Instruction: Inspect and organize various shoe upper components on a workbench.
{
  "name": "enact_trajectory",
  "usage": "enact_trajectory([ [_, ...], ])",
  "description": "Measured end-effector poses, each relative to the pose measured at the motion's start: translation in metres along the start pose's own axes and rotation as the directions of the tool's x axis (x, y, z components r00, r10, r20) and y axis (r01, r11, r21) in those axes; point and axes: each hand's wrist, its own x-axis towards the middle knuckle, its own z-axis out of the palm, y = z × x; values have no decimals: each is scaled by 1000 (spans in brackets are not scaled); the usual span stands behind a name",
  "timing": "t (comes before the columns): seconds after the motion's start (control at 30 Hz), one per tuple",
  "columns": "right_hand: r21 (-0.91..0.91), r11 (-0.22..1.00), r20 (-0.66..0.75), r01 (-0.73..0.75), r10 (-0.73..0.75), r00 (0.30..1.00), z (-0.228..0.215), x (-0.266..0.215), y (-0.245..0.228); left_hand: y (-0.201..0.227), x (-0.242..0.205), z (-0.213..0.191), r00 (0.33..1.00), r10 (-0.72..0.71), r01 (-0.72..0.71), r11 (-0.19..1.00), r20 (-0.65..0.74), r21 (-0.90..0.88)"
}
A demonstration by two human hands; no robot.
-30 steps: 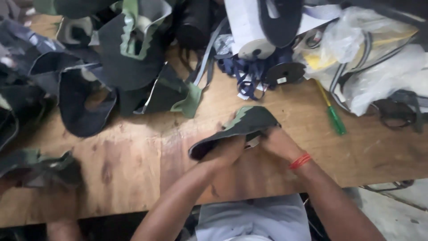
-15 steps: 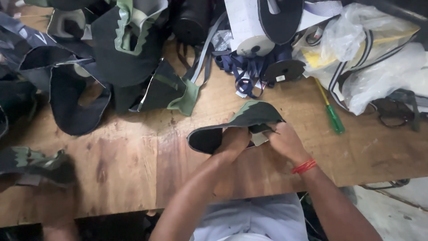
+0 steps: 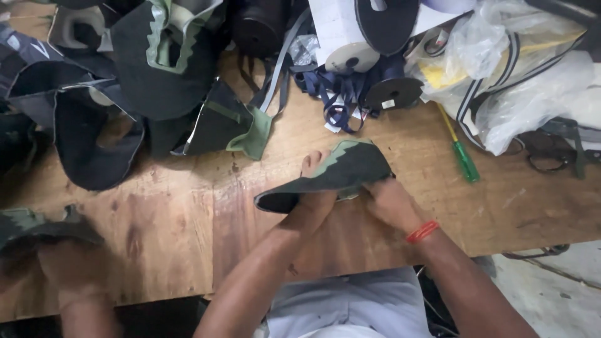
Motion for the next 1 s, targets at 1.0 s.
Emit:
enact_trajectory([
  [1.0,-182,926,236,332,-286,929,-14,0,-25,-20,-21,-58,962,236,-271,886,138,377],
])
